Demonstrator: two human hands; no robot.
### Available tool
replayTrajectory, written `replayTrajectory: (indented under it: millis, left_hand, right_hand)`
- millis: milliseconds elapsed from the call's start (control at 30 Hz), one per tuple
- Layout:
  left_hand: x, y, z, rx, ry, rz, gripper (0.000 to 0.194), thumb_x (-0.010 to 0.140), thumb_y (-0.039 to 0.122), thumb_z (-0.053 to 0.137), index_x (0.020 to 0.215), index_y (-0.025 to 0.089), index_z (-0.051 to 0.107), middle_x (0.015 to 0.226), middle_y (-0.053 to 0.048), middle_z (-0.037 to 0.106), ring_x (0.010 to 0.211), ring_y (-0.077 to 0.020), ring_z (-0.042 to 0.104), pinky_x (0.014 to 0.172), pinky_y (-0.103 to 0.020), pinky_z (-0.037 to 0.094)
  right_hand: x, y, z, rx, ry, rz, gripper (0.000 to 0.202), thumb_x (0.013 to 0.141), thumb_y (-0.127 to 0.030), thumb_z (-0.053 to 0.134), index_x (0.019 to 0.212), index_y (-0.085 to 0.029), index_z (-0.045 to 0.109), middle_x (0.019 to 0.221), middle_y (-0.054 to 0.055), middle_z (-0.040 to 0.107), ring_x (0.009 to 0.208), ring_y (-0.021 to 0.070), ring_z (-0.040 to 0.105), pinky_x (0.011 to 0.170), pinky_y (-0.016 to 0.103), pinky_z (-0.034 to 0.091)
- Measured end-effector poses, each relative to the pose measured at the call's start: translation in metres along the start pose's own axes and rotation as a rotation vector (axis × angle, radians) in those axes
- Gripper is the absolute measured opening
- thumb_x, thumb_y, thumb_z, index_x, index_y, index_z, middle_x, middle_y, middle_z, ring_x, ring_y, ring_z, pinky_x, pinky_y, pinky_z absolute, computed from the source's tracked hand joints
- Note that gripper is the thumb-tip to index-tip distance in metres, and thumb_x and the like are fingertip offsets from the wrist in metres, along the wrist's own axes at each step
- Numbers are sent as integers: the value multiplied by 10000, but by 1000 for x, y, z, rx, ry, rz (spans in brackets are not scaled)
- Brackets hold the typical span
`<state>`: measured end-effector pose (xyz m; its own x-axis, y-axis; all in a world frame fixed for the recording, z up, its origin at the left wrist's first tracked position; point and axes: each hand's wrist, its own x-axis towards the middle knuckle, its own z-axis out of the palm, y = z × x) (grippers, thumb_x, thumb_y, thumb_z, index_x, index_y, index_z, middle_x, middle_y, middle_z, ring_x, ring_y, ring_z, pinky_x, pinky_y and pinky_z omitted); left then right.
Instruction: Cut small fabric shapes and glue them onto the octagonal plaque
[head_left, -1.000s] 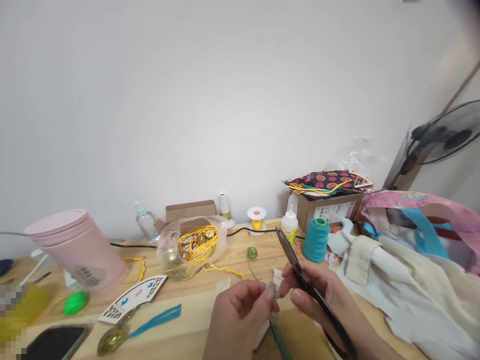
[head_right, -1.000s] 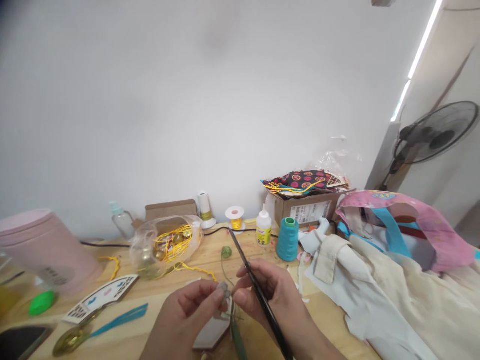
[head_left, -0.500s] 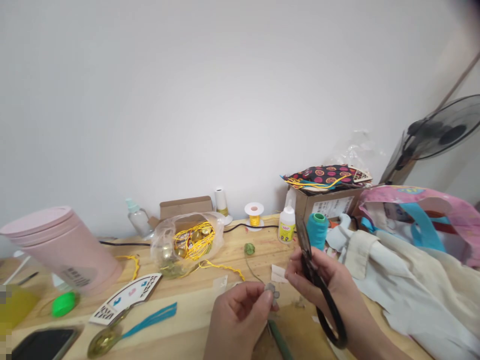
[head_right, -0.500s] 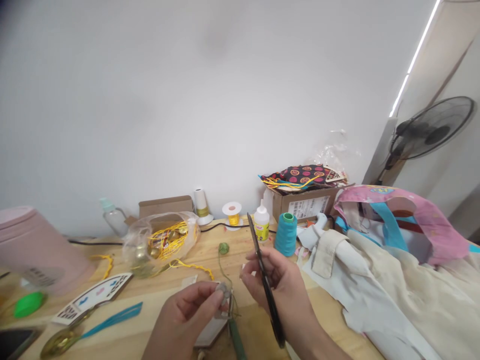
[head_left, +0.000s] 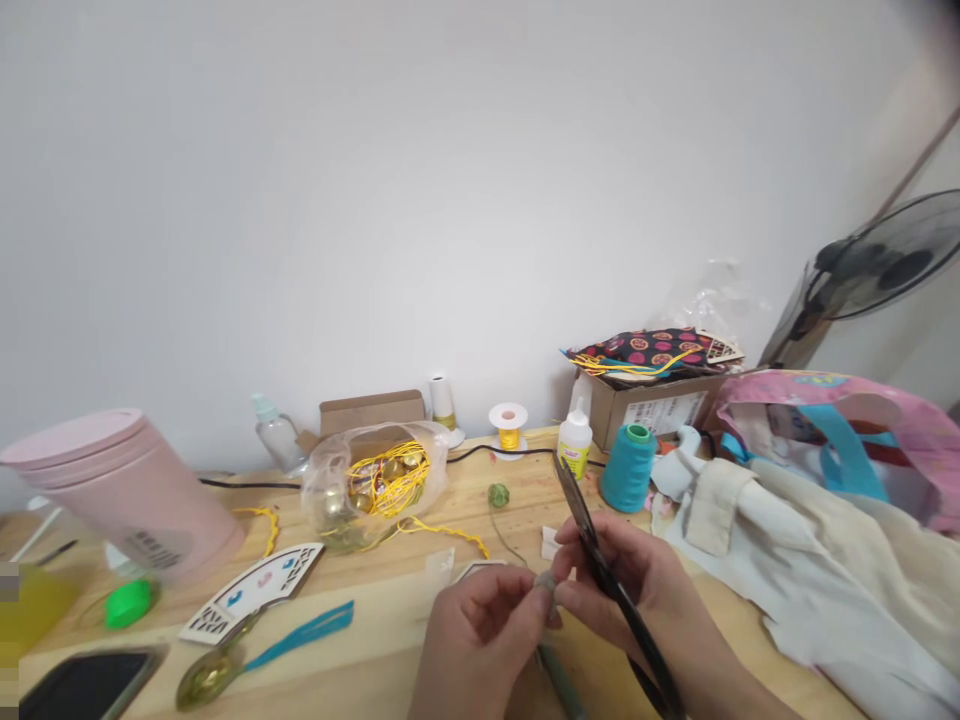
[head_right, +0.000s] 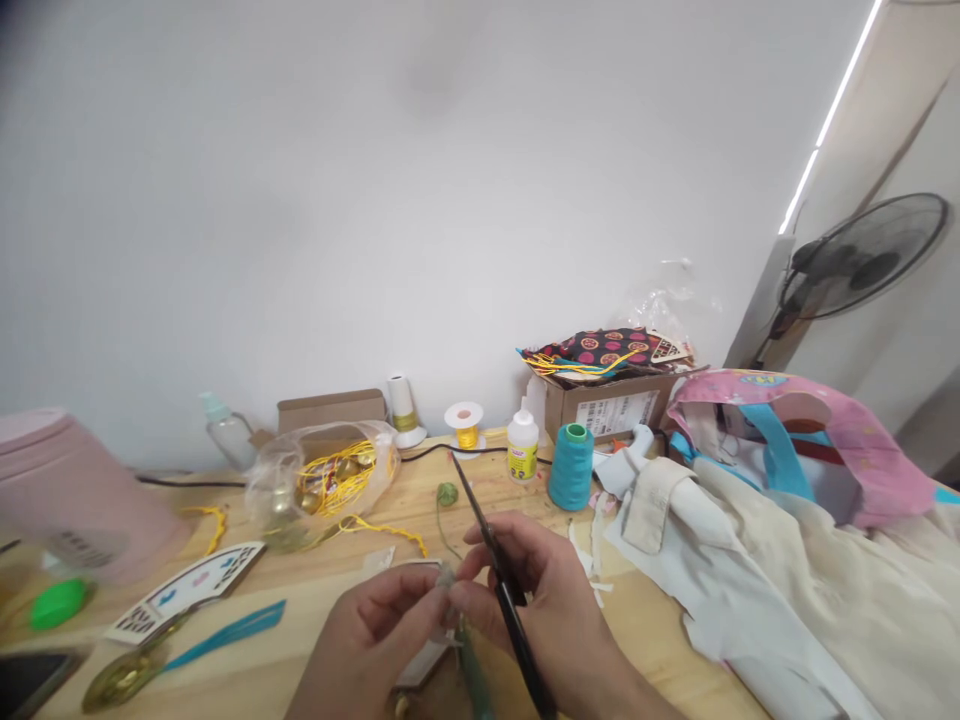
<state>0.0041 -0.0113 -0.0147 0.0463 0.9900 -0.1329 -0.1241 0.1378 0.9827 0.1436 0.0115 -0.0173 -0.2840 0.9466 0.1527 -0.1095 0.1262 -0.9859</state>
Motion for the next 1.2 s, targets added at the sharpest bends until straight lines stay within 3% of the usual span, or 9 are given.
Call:
replayTrajectory:
  millis: [200, 400, 600, 700, 867, 1000, 1200]
  left_hand:
    - [-2, 1, 2, 40, -12, -16, 145, 644, 278, 644, 601, 140, 654, 581, -31, 628, 591, -151, 538, 561, -226, 404]
    - [-2, 0, 3, 6, 3, -13, 154, 640, 291, 653, 625, 138, 654, 609, -38, 639, 637, -172, 559, 603, -248, 422]
    - [0, 1, 4, -138, 62, -27, 140, 622, 267, 678, 571, 142, 641, 548, -3, 620, 564, -120, 533, 573, -206, 408]
    - [0, 1, 5, -304, 145, -50, 139, 605, 281, 691, 574, 154, 644, 568, -16, 643, 601, -141, 565, 621, -239, 429]
    - [-2, 5, 6, -520, 208, -14, 126, 524, 251, 746, 546, 169, 653, 531, 4, 642, 576, -122, 571, 611, -214, 438]
    - [-2, 5, 7, -482, 236, 23, 174, 529, 317, 731, 556, 161, 657, 499, -7, 627, 538, -133, 553, 577, -225, 440]
    - [-2, 6, 8, -445, 256, 63, 149, 535, 290, 724, 558, 156, 664, 510, -12, 635, 543, -139, 556, 562, -217, 450]
  right_hand:
    - [-1, 10, 1, -110, 36, -58, 201, 684, -96, 600, 842, -194, 524, 623, -46, 562, 522, 87, 509, 481, 178, 401]
    - [-2, 9, 0, -103, 79, -66, 194, 699, -125, 594, 860, -210, 525, 640, -40, 572, 539, 99, 519, 499, 188, 414]
    - [-1, 4, -1, -10, -42, -5, 280, 638, -280, 672, 856, -175, 530, 604, -36, 507, 526, 104, 455, 479, 199, 365]
    - [-2, 7, -1, -60, -151, -92, 335, 644, -377, 654, 887, -175, 546, 635, -24, 496, 534, 108, 426, 469, 198, 346]
    - [-2, 6, 5, -170, -163, -126, 441, 677, -541, 550, 877, -151, 604, 667, 15, 538, 576, 142, 459, 499, 217, 386]
    - [-3, 10, 11, -188, -172, -137, 508, 665, -606, 502, 828, -145, 640, 603, 15, 534, 544, 149, 452, 475, 226, 381]
    - [-4, 26, 12, -170, -183, -110, 558, 669, -635, 454, 832, -130, 625, 557, -11, 435, 472, 104, 305, 414, 214, 253]
